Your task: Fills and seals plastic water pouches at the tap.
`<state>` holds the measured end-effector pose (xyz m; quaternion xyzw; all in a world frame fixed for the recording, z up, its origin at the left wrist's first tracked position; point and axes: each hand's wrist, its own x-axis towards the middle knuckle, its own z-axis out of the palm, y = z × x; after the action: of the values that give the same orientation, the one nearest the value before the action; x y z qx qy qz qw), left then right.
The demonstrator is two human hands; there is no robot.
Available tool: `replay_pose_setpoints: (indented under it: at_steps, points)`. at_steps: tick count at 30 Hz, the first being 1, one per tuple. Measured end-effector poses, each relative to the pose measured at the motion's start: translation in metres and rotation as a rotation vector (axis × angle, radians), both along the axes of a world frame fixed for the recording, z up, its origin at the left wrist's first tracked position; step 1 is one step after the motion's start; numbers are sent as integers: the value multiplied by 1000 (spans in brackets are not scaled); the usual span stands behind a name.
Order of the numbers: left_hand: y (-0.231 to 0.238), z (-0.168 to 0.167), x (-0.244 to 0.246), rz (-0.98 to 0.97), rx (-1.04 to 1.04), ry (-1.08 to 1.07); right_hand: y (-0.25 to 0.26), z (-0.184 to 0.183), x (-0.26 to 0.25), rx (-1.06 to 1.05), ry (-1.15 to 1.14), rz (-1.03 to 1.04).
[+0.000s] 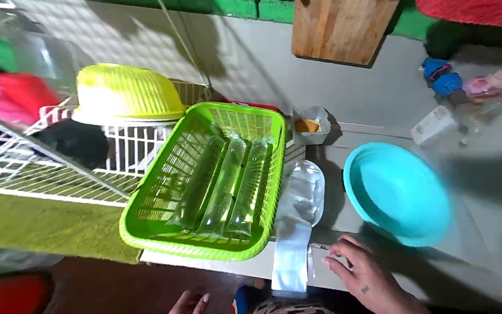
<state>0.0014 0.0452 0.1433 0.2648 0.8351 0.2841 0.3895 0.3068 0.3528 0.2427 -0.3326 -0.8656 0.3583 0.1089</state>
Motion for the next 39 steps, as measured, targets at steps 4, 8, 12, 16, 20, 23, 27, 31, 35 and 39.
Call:
replay_pose_setpoints:
  at_steps: [4,8,12,16,20,23,27,31,35,39]
  points:
    - [14,32,71,139,-9,84,17,-33,-26,267,59,242]
    - [21,41,136,193,-11,91,15,-39,-43,167,-97,480]
    - [10,46,179,300,-26,91,11,-47,-53,45,-287,643]
    - [8,42,191,354,-4,97,11,-58,-55,44,-259,634]
    - [19,45,179,358,73,115,23,-47,-39,-6,-26,400]
    - [33,52,170,417,139,97,27,-43,-32,190,107,374]
    - [47,52,159,440,241,84,13,-33,-49,153,-164,489]
    - [54,57,152,443,326,58,4,-39,-49,146,-431,506]
    - [69,62,158,478,435,37,0,-52,-41,320,-272,481]
    - [92,78,168,532,548,-37,-1,-40,-44,246,-12,386]
